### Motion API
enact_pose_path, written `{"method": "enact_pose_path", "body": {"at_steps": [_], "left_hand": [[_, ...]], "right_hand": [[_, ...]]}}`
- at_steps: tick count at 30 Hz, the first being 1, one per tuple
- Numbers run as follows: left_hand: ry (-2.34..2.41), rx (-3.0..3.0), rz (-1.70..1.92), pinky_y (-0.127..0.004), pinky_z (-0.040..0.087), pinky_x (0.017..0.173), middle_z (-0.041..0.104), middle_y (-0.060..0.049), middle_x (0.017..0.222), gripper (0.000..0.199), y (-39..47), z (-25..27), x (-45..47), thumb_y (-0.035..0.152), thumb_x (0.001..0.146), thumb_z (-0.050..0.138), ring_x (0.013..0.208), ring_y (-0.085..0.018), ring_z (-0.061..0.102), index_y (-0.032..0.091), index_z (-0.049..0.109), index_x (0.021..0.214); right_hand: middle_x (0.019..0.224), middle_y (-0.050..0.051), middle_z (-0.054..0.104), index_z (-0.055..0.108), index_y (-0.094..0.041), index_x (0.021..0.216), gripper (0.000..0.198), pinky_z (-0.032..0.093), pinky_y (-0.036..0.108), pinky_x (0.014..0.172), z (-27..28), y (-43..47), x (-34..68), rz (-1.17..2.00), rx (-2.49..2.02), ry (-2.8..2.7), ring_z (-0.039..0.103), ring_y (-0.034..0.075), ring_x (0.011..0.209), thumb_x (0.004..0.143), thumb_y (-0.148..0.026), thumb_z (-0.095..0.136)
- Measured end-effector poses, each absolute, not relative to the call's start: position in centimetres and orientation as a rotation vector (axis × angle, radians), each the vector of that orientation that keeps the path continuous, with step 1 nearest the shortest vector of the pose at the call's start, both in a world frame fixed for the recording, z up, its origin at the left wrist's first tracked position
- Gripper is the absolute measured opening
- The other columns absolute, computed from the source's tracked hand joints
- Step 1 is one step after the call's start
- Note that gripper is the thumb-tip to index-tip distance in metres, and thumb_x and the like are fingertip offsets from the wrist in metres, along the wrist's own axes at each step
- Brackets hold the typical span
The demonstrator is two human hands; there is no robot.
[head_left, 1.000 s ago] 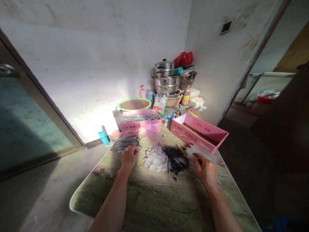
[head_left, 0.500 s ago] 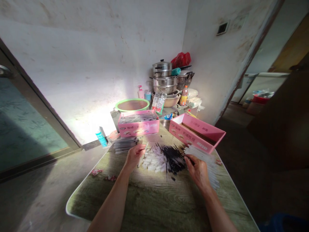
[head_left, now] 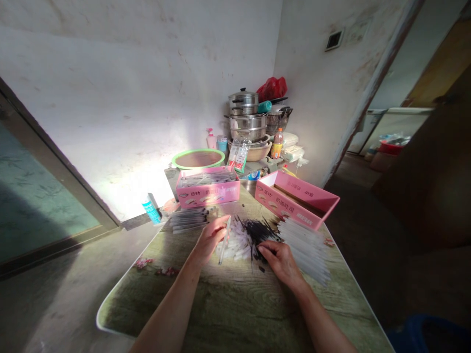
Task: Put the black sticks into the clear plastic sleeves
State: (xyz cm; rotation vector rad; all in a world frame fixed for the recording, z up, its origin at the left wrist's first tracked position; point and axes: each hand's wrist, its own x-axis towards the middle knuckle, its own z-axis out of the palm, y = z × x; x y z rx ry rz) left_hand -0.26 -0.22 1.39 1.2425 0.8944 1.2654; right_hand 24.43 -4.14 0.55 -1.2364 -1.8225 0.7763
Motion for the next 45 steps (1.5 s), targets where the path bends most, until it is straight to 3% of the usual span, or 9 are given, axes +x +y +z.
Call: {"method": "enact_pose_path", "body": {"at_steps": [8,12,15,20,26,32,36,39,45], "left_hand": [[0.802,1.188,1.225,-0.031,0.054,0.067,0.059,-0.001,0.089,0.042,-1.0,2.3,0.4,0.023,0.077,0.063,0.073,-0.015,0.062,0.023,0.052,0.118],[0.806,1.147,1.237,-0.032,0.055,0.07,0.059,0.0,0.09,0.038,-1.2,2.8,0.7,0.024,0.075,0.066,0.076,-0.017,0.066,0.023,0.048,0.108],[0.862,1.156,1.231,-0.034,0.055,0.071,0.06,0.001,0.088,0.037,-1.1,2.9,0.7,0.027,0.073,0.067,0.076,-0.019,0.067,0.023,0.046,0.103],[0.971,1.181,1.265,-0.033,0.055,0.066,0.064,0.001,0.083,0.029,-0.7,2.3,0.3,0.029,0.068,0.069,0.07,-0.018,0.066,0.022,0.051,0.089],[1.042,1.298,1.244,-0.027,0.049,0.052,0.061,0.004,0.053,0.014,-0.5,1.9,-0.2,0.024,0.068,0.07,0.049,-0.015,0.06,0.019,0.056,0.07],[1.109,1.379,1.215,-0.025,0.046,0.049,0.063,0.002,0.049,0.01,-0.4,1.8,-0.3,0.026,0.073,0.067,0.043,-0.014,0.058,0.017,0.064,0.074],[1.12,1.365,1.231,-0.025,0.046,0.05,0.063,0.001,0.05,0.012,-0.5,1.9,-0.3,0.027,0.072,0.067,0.045,-0.014,0.059,0.016,0.063,0.072],[1.102,1.367,1.219,-0.026,0.045,0.05,0.063,0.001,0.051,0.012,-0.5,1.9,-0.3,0.026,0.073,0.067,0.046,-0.015,0.059,0.015,0.063,0.071],[1.097,1.373,1.198,-0.026,0.045,0.05,0.062,0.0,0.052,0.013,-0.5,1.8,-0.4,0.027,0.072,0.067,0.046,-0.014,0.058,0.015,0.062,0.07]], "right_hand": [[0.053,-0.004,0.049,0.068,-0.016,0.083,0.032,0.031,0.021,0.047,1.3,-5.0,23.6,1.292,-1.107,-1.791,0.043,0.009,0.047,0.088,-0.045,0.055],[0.051,-0.004,0.053,0.064,-0.016,0.076,0.04,0.031,0.02,0.044,1.2,-5.5,22.9,1.482,-1.038,-1.868,0.041,0.008,0.042,0.092,-0.049,0.047],[0.051,-0.004,0.056,0.065,-0.016,0.083,0.041,0.03,0.02,0.041,0.7,-5.5,22.6,1.556,-1.022,-1.807,0.039,0.007,0.038,0.091,-0.051,0.046],[0.049,-0.004,0.058,0.065,-0.015,0.08,0.036,0.029,0.019,0.038,0.6,-4.9,23.1,1.562,-1.09,-1.575,0.039,0.006,0.034,0.084,-0.051,0.058],[0.049,-0.004,0.058,0.063,-0.015,0.076,0.03,0.023,0.018,0.034,1.2,-4.2,24.3,1.467,-1.148,-1.264,0.04,0.006,0.034,0.077,-0.045,0.066],[0.05,-0.003,0.06,0.064,-0.015,0.08,0.034,0.029,0.019,0.036,0.9,-4.0,24.5,1.384,-1.181,-1.331,0.045,0.007,0.036,0.071,-0.047,0.071],[0.049,-0.002,0.06,0.063,-0.015,0.081,0.046,0.026,0.018,0.034,0.8,-4.1,24.3,1.45,-1.172,-1.395,0.044,0.007,0.033,0.081,-0.061,0.055],[0.045,-0.004,0.056,0.061,-0.015,0.075,0.048,0.027,0.018,0.034,0.9,-4.2,24.3,1.455,-1.141,-1.449,0.042,0.006,0.031,0.085,-0.061,0.05],[0.05,-0.004,0.06,0.06,-0.016,0.078,0.035,0.027,0.018,0.035,0.7,-4.0,24.6,1.447,-1.157,-1.367,0.046,0.007,0.035,0.073,-0.05,0.07]]}}
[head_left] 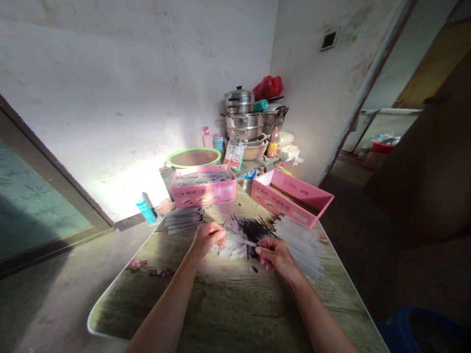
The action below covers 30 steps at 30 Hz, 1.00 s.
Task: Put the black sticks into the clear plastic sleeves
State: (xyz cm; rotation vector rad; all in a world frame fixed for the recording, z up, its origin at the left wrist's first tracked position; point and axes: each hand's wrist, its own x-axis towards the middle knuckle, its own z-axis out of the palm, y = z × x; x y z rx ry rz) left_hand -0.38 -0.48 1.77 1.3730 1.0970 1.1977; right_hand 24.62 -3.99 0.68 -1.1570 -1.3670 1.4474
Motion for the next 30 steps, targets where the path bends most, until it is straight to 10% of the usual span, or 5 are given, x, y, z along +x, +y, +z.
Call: {"method": "enact_pose_path", "body": {"at_steps": [30], "left_hand": [[1.151,1.323,1.249,-0.023,0.044,0.051,0.061,0.002,0.053,0.015,0.16,1.3,-1.22,0.029,0.073,0.066,0.047,-0.012,0.055,0.017,0.061,0.066]], "right_hand": [[0.053,-0.002,0.06,0.06,-0.016,0.077,0.033,0.027,0.019,0.034,1.3,-3.74,25.46,1.318,-1.186,-1.277,0.046,0.008,0.037,0.077,-0.049,0.066]]}}
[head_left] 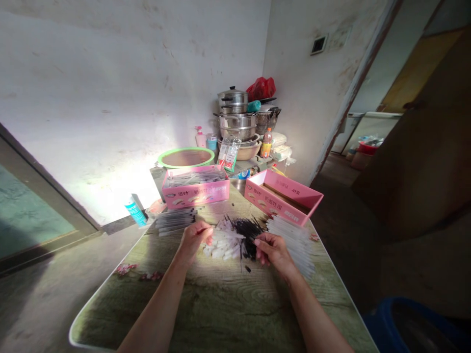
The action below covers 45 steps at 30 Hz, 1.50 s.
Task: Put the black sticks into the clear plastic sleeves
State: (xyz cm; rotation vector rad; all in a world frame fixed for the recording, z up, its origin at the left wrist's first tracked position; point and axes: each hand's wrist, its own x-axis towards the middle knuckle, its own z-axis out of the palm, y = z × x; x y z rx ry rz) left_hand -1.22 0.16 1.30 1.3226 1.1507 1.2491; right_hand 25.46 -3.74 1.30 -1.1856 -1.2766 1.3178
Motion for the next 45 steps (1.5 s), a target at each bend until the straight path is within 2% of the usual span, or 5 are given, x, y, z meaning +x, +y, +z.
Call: {"method": "enact_pose_path", "body": {"at_steps": [6,13,27,40,45], "left_hand": [[1.155,1.294,1.284,-0.025,0.043,0.051,0.061,0.001,0.055,0.014,0.7,0.7,-1.8,0.028,0.075,0.065,0.049,-0.012,0.054,0.017,0.061,0.068],[1.195,1.33,1.256,-0.024,0.045,0.051,0.061,0.001,0.053,0.014,0.5,1.1,-1.3,0.03,0.072,0.065,0.048,-0.013,0.055,0.018,0.063,0.065],[1.154,1.33,1.242,-0.027,0.051,0.051,0.063,0.0,0.053,0.014,0.7,0.5,-0.9,0.029,0.069,0.07,0.048,-0.015,0.061,0.016,0.066,0.07],[1.144,1.244,1.328,-0.024,0.047,0.051,0.062,0.001,0.055,0.014,0.4,1.1,-1.3,0.029,0.071,0.069,0.049,-0.012,0.057,0.015,0.063,0.07],[1.039,1.006,1.589,-0.022,0.046,0.05,0.06,0.001,0.06,0.02,0.9,0.6,-2.4,0.029,0.068,0.075,0.052,-0.01,0.055,0.015,0.064,0.078]], "right_hand": [[0.05,0.001,0.058,0.066,-0.015,0.077,0.032,0.038,0.026,0.044,2.1,-3.3,28.9,0.61,-1.399,-1.206,0.05,0.015,0.044,0.081,-0.047,0.06],[0.085,0.009,0.076,0.075,-0.019,0.095,0.03,0.047,0.03,0.068,0.8,-2.9,28.5,0.248,-1.81,-1.612,0.07,0.026,0.08,0.087,-0.038,0.052],[0.103,0.007,0.075,0.071,-0.022,0.108,0.029,0.049,0.03,0.078,0.3,-3.6,25.9,0.388,-1.562,-1.832,0.071,0.024,0.091,0.092,-0.032,0.05],[0.051,-0.003,0.054,0.066,-0.016,0.073,0.025,0.035,0.022,0.048,1.4,-3.8,25.9,0.811,-1.255,-1.534,0.047,0.012,0.047,0.085,-0.036,0.057],[0.049,-0.004,0.051,0.064,-0.015,0.07,0.026,0.034,0.024,0.046,1.7,-3.1,30.1,0.494,-1.317,-1.021,0.042,0.012,0.044,0.078,-0.039,0.06]]}}
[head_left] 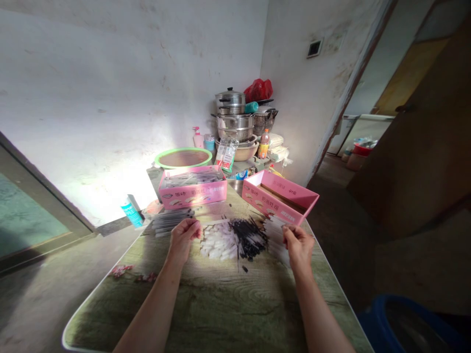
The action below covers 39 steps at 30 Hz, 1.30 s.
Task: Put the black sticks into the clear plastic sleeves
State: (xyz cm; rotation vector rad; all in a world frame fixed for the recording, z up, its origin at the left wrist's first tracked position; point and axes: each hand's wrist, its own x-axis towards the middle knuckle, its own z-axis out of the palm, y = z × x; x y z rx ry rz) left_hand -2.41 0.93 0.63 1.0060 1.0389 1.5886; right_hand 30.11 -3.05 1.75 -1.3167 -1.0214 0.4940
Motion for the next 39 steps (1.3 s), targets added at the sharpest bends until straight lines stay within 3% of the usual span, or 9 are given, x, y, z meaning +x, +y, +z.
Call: {"method": "enact_pose_path", "body": {"at_steps": [4,8,14,19,24,27,33,36,39], "left_hand": [[1.033,0.97,1.604,-0.023,0.047,0.049,0.06,0.0,0.061,0.023,1.0,0.5,-2.3,0.029,0.065,0.079,0.052,-0.01,0.055,0.014,0.065,0.076],[1.048,0.964,1.595,-0.023,0.048,0.049,0.06,0.0,0.061,0.025,0.9,0.8,-2.1,0.03,0.062,0.08,0.052,-0.01,0.056,0.014,0.066,0.076],[1.1,1.038,1.55,-0.023,0.048,0.052,0.061,0.002,0.063,0.026,0.8,1.0,-2.0,0.032,0.064,0.077,0.054,-0.01,0.057,0.015,0.063,0.078],[1.146,1.213,1.448,-0.024,0.05,0.055,0.063,0.002,0.064,0.015,0.8,0.5,-1.8,0.032,0.071,0.069,0.056,-0.012,0.059,0.019,0.062,0.075],[1.131,1.371,1.295,-0.026,0.05,0.053,0.065,0.002,0.058,0.009,0.4,0.9,-1.1,0.029,0.072,0.066,0.051,-0.014,0.06,0.02,0.064,0.074],[1.1,1.409,1.228,-0.026,0.05,0.052,0.065,0.002,0.055,0.01,0.1,1.3,-0.5,0.027,0.07,0.067,0.048,-0.014,0.059,0.019,0.064,0.074],[1.068,1.432,1.203,-0.026,0.052,0.054,0.067,0.001,0.06,0.013,0.2,1.0,-0.2,0.027,0.072,0.067,0.052,-0.015,0.063,0.017,0.065,0.079],[1.167,1.389,1.325,-0.028,0.054,0.058,0.069,0.0,0.071,0.018,0.8,0.3,-0.9,0.03,0.073,0.065,0.06,-0.017,0.066,0.019,0.067,0.088],[1.343,1.425,1.418,-0.027,0.052,0.057,0.068,0.001,0.069,0.015,1.4,-0.1,-2.2,0.03,0.074,0.063,0.059,-0.017,0.065,0.02,0.067,0.085]], "right_hand": [[0.055,0.001,0.059,0.07,-0.013,0.073,0.027,0.038,0.026,0.053,2.3,-3.2,33.0,0.146,-1.508,-0.972,0.052,0.016,0.051,0.075,-0.037,0.059],[0.062,0.005,0.067,0.073,-0.013,0.076,0.029,0.041,0.028,0.058,2.3,-3.4,33.8,0.018,-1.626,-1.045,0.058,0.018,0.056,0.076,-0.036,0.057],[0.075,0.009,0.074,0.074,-0.014,0.087,0.035,0.045,0.028,0.062,1.3,-3.2,30.2,0.103,-1.616,-1.437,0.066,0.022,0.064,0.086,-0.039,0.049],[0.08,0.008,0.077,0.075,-0.022,0.091,0.026,0.044,0.026,0.062,1.0,-3.6,26.6,0.149,-1.798,-1.748,0.071,0.023,0.073,0.088,-0.033,0.052],[0.095,0.009,0.077,0.068,-0.02,0.115,0.036,0.048,0.028,0.071,1.2,-4.4,25.2,0.311,-1.548,-1.85,0.072,0.023,0.082,0.094,-0.039,0.046],[0.105,0.008,0.075,0.068,-0.022,0.116,0.036,0.049,0.028,0.076,1.5,-4.8,24.6,0.405,-1.378,-1.961,0.071,0.023,0.089,0.095,-0.041,0.047],[0.08,0.004,0.076,0.075,-0.023,0.095,0.033,0.045,0.023,0.066,1.6,-4.6,24.4,0.443,-1.343,-2.022,0.069,0.018,0.072,0.095,-0.039,0.047],[0.082,0.008,0.076,0.074,-0.02,0.1,0.036,0.045,0.026,0.064,1.5,-4.1,26.3,0.258,-1.534,-1.803,0.069,0.021,0.07,0.093,-0.043,0.046],[0.076,0.013,0.075,0.074,-0.016,0.102,0.045,0.043,0.03,0.06,1.7,-3.6,29.4,-0.057,-1.811,-1.526,0.068,0.025,0.065,0.091,-0.048,0.045]]}}
